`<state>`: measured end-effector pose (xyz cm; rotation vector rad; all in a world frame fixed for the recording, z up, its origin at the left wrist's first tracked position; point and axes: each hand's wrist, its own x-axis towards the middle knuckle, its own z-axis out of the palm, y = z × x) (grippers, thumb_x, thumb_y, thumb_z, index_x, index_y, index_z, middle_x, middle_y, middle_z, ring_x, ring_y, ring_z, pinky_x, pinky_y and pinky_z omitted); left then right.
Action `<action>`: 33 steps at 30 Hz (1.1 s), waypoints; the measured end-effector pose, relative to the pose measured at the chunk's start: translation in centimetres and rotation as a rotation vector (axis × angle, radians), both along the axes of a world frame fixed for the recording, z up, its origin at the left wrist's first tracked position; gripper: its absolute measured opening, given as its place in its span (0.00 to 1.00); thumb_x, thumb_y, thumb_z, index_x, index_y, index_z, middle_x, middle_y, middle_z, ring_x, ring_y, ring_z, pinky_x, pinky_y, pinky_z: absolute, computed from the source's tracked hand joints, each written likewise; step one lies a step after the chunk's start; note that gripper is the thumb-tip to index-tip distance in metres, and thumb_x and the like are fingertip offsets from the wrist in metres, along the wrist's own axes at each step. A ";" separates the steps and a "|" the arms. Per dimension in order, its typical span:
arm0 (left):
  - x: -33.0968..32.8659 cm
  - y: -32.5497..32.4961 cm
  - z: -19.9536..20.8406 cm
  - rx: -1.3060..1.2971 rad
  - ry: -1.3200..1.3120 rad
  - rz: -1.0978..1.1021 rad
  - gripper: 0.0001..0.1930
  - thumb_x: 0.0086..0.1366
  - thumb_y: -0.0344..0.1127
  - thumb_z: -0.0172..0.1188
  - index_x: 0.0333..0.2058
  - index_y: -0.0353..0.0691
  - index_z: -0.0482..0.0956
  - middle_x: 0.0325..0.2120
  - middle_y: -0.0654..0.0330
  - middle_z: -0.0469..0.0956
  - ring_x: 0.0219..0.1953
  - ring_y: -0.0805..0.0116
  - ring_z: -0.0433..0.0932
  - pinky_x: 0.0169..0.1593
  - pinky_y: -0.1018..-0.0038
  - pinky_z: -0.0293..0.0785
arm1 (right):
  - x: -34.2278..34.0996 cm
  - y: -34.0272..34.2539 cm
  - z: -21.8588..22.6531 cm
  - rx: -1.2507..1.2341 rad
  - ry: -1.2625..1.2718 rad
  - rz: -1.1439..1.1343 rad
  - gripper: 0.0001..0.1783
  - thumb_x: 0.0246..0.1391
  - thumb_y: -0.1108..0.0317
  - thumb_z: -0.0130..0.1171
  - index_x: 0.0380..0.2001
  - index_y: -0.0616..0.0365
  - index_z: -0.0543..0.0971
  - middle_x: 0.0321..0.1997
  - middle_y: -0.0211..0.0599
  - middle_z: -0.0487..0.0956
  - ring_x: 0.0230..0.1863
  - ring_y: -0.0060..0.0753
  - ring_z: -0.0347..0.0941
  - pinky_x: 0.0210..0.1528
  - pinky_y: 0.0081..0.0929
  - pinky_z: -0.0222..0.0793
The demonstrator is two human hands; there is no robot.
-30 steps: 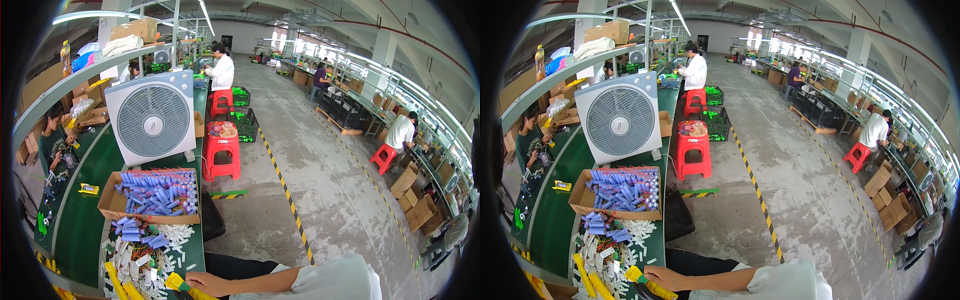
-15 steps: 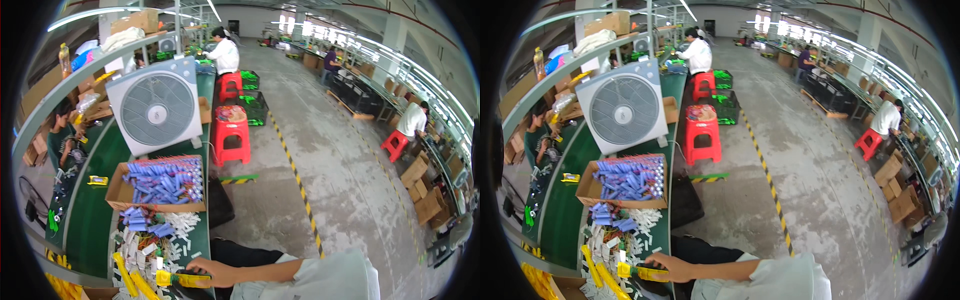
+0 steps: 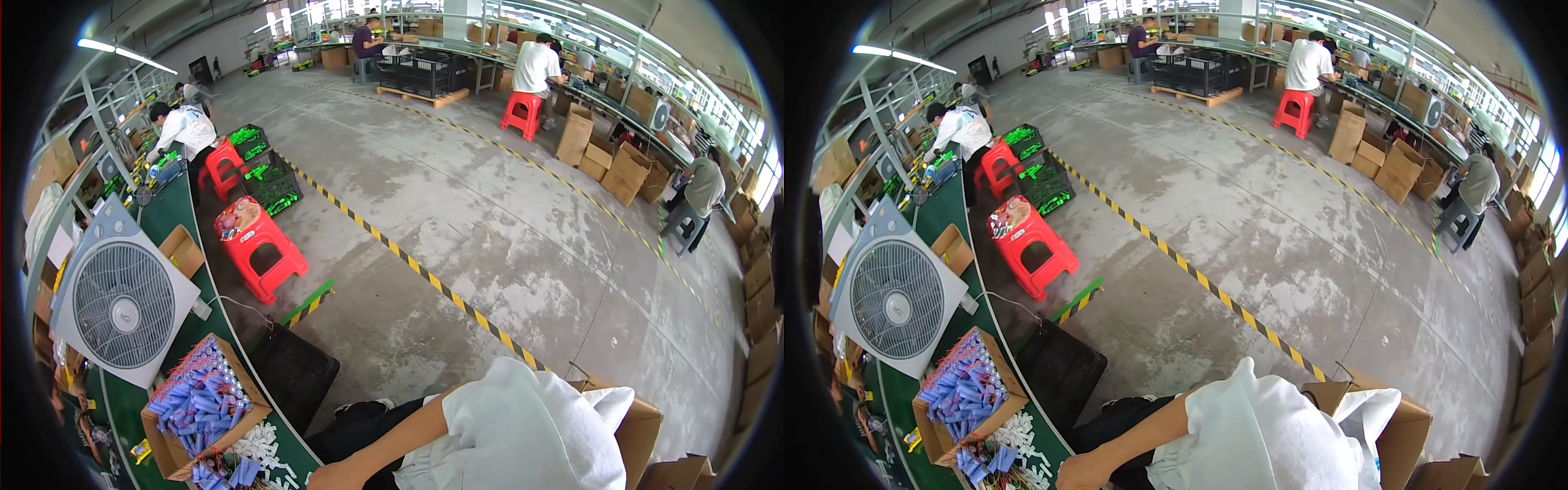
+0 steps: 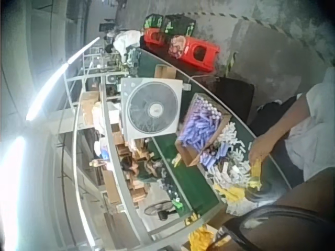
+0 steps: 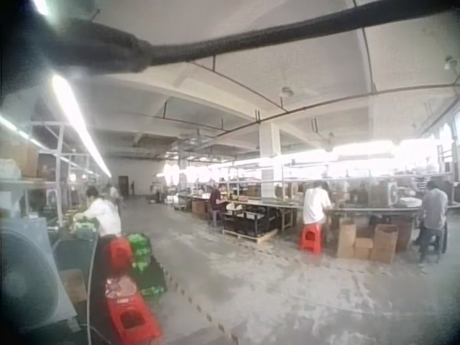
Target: The person assembles small electronic components into yellow plastic housings by hand, inserting circuit boards, white plastic components, batteries, and wires into each housing at a factory workbench.
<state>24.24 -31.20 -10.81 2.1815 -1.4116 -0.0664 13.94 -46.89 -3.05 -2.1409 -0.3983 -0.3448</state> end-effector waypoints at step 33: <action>-6.6 2.5 13.2 0.644 -0.320 0.371 0.40 0.58 0.50 0.63 0.64 0.48 0.52 0.57 0.50 0.65 0.52 0.52 0.71 0.54 0.64 0.70 | 0.2 -1.4 -2.2 0.140 0.064 0.114 0.26 0.34 0.66 0.71 0.40 0.54 0.73 0.36 0.40 0.75 0.41 0.47 0.71 0.41 0.40 0.65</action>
